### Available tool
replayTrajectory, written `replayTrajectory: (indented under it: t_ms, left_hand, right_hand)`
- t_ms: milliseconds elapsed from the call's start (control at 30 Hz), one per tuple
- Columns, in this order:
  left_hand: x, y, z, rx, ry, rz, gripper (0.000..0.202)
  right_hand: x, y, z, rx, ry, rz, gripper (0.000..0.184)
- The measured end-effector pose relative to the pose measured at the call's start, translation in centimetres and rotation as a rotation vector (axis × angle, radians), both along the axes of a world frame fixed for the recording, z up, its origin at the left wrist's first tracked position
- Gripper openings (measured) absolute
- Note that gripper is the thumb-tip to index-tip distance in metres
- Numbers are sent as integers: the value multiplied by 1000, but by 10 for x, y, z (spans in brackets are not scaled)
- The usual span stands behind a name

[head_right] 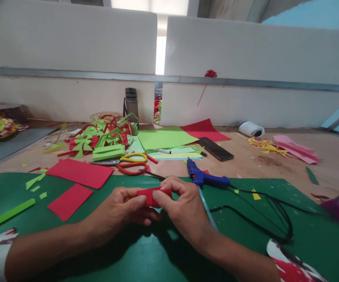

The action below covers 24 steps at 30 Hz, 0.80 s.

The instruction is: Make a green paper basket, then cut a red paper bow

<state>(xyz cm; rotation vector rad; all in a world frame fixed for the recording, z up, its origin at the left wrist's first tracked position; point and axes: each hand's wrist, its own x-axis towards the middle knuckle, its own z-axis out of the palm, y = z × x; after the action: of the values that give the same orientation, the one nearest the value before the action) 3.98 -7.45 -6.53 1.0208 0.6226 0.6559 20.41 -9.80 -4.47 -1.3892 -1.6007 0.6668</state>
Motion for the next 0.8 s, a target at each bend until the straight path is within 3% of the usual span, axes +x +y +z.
replayTrajectory:
  t_ms: [800]
  left_hand:
    - [1,0,-4,-60,-40,3,35]
  right_hand:
    - [1,2,-5,2,-19,-5,21]
